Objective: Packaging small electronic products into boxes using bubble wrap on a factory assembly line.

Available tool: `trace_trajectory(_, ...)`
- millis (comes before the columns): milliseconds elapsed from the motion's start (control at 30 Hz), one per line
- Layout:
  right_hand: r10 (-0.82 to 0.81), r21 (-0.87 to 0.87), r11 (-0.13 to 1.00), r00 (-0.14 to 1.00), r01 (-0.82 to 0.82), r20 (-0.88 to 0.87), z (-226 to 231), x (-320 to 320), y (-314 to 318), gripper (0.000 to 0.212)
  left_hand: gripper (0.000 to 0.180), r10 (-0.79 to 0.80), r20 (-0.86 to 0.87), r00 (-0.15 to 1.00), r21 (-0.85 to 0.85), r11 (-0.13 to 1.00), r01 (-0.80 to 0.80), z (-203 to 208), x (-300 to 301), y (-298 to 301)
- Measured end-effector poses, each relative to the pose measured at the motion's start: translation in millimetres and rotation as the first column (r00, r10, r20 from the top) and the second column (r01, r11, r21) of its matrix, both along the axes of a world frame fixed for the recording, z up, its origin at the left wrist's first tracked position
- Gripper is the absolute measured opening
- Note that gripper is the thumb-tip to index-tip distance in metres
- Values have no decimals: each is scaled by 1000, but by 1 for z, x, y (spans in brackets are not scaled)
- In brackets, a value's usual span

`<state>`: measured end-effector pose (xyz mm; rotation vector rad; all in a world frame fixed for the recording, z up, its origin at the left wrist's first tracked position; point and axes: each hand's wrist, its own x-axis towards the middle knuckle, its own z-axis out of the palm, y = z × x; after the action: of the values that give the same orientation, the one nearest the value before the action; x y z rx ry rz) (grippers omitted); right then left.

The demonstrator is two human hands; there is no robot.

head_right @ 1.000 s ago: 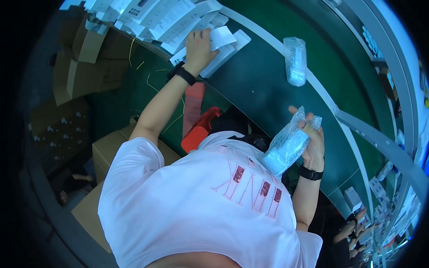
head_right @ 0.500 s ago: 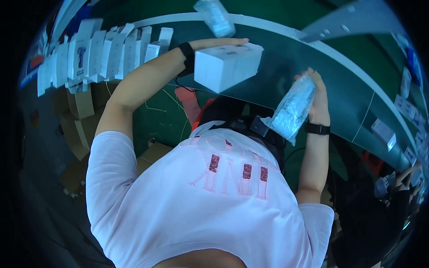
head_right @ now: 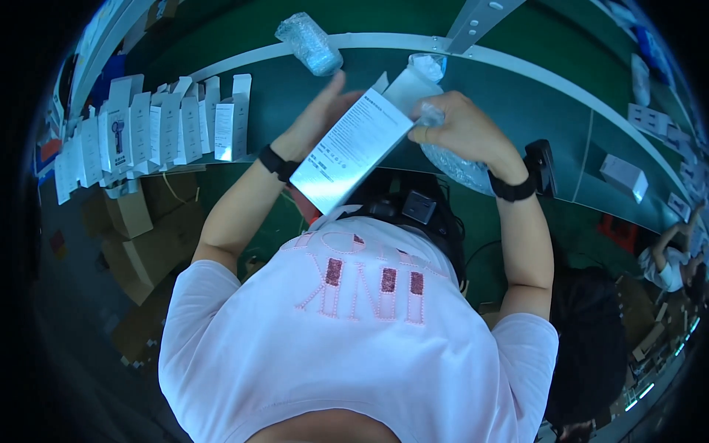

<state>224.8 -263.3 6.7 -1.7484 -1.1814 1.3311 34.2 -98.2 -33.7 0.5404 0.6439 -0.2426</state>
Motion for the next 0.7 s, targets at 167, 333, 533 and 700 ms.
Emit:
trace_trajectory(167,91,-77,995,917,-66,388,82,-39,4,28,54,-268,183,946,711,701,61,38,11,-3)
trace_trajectory(333,-422,152,906,816,395,394,143,-12,-40,42,46,-10,447,894,769,514,-379,44,-3,2)
trace_trajectory(533,-214,744,273,793,610,-571,207,-10,-15,34,42,-143,450,881,866,310,-392,95,-13,-33)
trace_trajectory(700,46,858,350,907,377,-418,170,-42,33,27,39,-81,557,826,806,292,-515,87,-27,-34)
